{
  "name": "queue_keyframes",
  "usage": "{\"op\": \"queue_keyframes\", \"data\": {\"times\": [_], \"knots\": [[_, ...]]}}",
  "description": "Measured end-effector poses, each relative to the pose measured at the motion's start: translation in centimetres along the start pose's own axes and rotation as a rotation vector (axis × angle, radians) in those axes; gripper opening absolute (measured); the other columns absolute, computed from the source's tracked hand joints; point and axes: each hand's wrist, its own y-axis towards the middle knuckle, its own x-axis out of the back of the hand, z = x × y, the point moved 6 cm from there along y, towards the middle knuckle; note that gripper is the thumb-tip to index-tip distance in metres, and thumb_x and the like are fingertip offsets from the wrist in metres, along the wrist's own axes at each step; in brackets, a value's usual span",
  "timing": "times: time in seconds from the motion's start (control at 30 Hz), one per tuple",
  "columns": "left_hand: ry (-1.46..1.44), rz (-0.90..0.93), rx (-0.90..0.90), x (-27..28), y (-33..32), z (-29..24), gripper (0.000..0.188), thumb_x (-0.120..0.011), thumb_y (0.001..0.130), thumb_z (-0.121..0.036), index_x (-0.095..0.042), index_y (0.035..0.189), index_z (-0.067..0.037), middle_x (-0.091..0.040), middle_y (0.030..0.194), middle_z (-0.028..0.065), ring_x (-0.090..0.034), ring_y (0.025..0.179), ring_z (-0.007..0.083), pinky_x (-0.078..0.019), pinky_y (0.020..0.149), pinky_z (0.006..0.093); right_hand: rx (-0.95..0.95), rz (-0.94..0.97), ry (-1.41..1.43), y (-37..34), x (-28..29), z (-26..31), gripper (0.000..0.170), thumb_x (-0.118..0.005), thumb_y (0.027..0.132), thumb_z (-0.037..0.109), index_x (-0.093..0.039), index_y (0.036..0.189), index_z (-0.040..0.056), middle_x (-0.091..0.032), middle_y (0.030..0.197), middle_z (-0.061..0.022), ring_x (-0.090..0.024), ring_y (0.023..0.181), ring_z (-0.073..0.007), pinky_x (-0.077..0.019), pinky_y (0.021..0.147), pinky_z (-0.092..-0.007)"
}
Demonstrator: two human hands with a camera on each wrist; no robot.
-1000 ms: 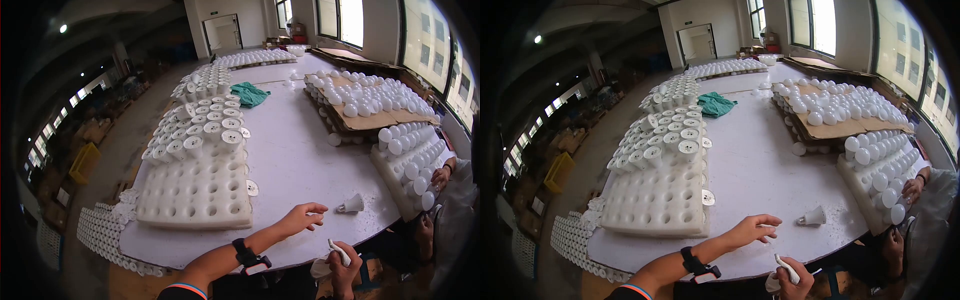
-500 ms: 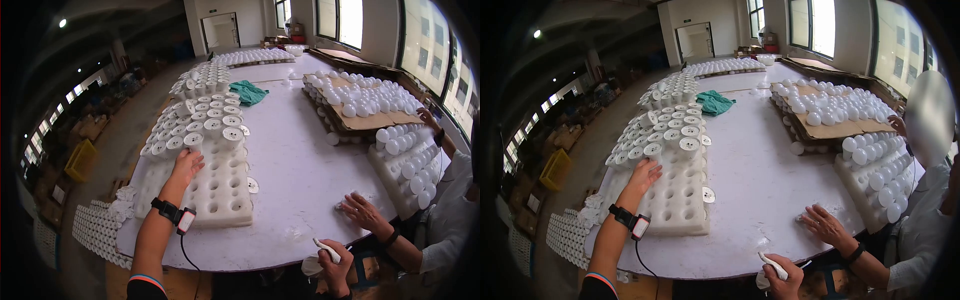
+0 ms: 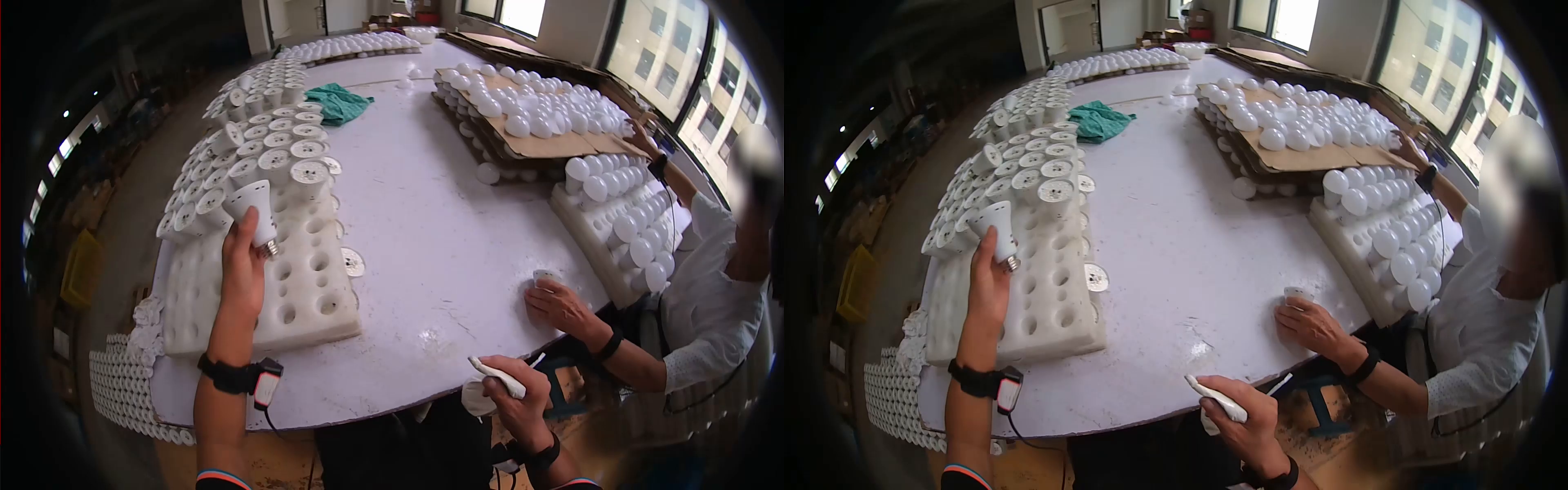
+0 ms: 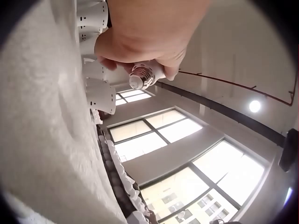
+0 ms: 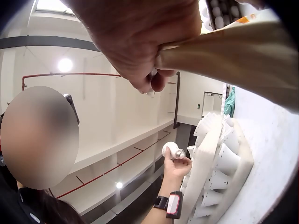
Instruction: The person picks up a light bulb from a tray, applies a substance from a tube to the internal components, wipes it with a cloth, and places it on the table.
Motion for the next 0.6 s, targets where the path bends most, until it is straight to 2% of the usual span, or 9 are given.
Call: {"op": "queue_keyframes", "data": {"times": [0.1,0.13,0.23,0.33,0.4,0.43,0.5,0.53,0.6], "knots": [[-0.251,0.295,0.377,-4.7,-7.1,0.4,0.062,-0.032,0.087,-0.051,-0.039,0.12,0.0,-0.052,0.07,0.0038,-0.051,0.055,0.0116,-0.0468,0.05,0.0285,-0.004,-0.006,0.016,0.3,-0.5,0.1,0.025,-0.065,0.072,0.003,-0.061,0.097,0.004,-0.064,0.082,-0.0087,-0.061,0.069,-0.0139,-0.0465,0.061,-0.0225],[-0.296,0.351,0.461,-5.5,-8.9,1.0,0.065,-0.025,0.087,-0.054,-0.039,0.121,0.0,-0.052,0.069,0.0059,-0.049,0.048,0.0131,-0.044,0.04,0.028,0.023,0.01,0.013,0.5,-0.8,0.3,0.025,-0.065,0.072,0.003,-0.061,0.097,0.0044,-0.064,0.082,-0.0086,-0.061,0.069,-0.0145,-0.0469,0.06,-0.023],[-0.494,0.451,0.888,-6.7,-14.3,4.3,0.067,-0.019,0.087,-0.056,-0.039,0.121,-0.002,-0.053,0.069,0.0106,-0.044,0.038,0.0151,-0.0392,0.032,0.028,0.052,0.034,-0.01,0.7,-1.2,0.7,0.027,-0.065,0.072,0.003,-0.061,0.098,0.0056,-0.064,0.082,-0.0083,-0.062,0.068,-0.0156,-0.0474,0.06,-0.0236],[-0.58,0.529,1.027,-7.2,-18.7,6.5,0.064,-0.031,0.085,-0.056,-0.039,0.119,-0.002,-0.054,0.076,0.0119,-0.046,0.041,0.0155,-0.0396,0.034,0.0275,0.116,0.028,-0.021,0.6,-1.1,0.9,0.028,-0.066,0.072,0.004,-0.06,0.099,0.0058,-0.063,0.08,-0.009,-0.062,0.067,-0.0169,-0.0473,0.059,-0.0239],[-0.433,0.415,0.883,-6.4,-20.1,7.5,0.064,-0.045,0.081,-0.054,-0.037,0.118,-0.003,-0.054,0.085,0.0134,-0.049,0.046,0.0168,-0.0439,0.038,0.0282,0.22,0.042,-0.093,0.5,-1.2,1.5,0.032,-0.067,0.069,0.003,-0.06,0.1,0.007,-0.06,0.072,-0.0076,-0.059,0.059,-0.0172,-0.0457,0.051,-0.0244],[-0.426,0.527,0.862,-6.6,-20.8,7.6,0.067,-0.053,0.076,-0.053,-0.036,0.118,-0.004,-0.053,0.093,0.0154,-0.055,0.055,0.0195,-0.0488,0.044,0.0303,0.211,0.04,-0.09,0.4,-1.2,1.3,0.032,-0.067,0.069,0.003,-0.06,0.1,0.007,-0.06,0.072,-0.0076,-0.059,0.059,-0.0172,-0.0457,0.051,-0.0244],[-0.686,0.665,1.054,-7.4,-22.7,7.8,0.063,-0.051,0.079,-0.051,-0.035,0.119,-0.005,-0.053,0.096,0.0161,-0.059,0.062,0.0213,-0.0518,0.048,0.0315,0.307,0.09,-0.178,0.0,-1.7,1.3,0.036,-0.068,0.066,0.002,-0.06,0.101,0.0078,-0.055,0.063,-0.005,-0.054,0.05,-0.0162,-0.0419,0.043,-0.0251],[-0.686,0.657,1.063,-7.4,-22.8,8.3,0.063,-0.051,0.079,-0.051,-0.035,0.119,-0.005,-0.053,0.096,0.0161,-0.059,0.062,0.0213,-0.0518,0.048,0.0315,0.385,0.064,-0.191,0.0,-1.8,1.7,0.041,-0.069,0.063,0.003,-0.06,0.102,0.0081,-0.051,0.058,-0.0022,-0.051,0.046,-0.014,-0.0388,0.039,-0.0254],[-0.885,0.758,1.314,-8.0,-24.4,8.7,0.057,-0.048,0.083,-0.046,-0.034,0.121,-0.005,-0.054,0.098,0.0158,-0.061,0.067,0.0212,-0.0525,0.05,0.031,0.412,0.073,-0.208,0.0,-1.9,1.9,0.041,-0.069,0.063,0.003,-0.059,0.103,0.0075,-0.051,0.058,-0.0017,-0.051,0.046,-0.0136,-0.0391,0.039,-0.0252]]}}
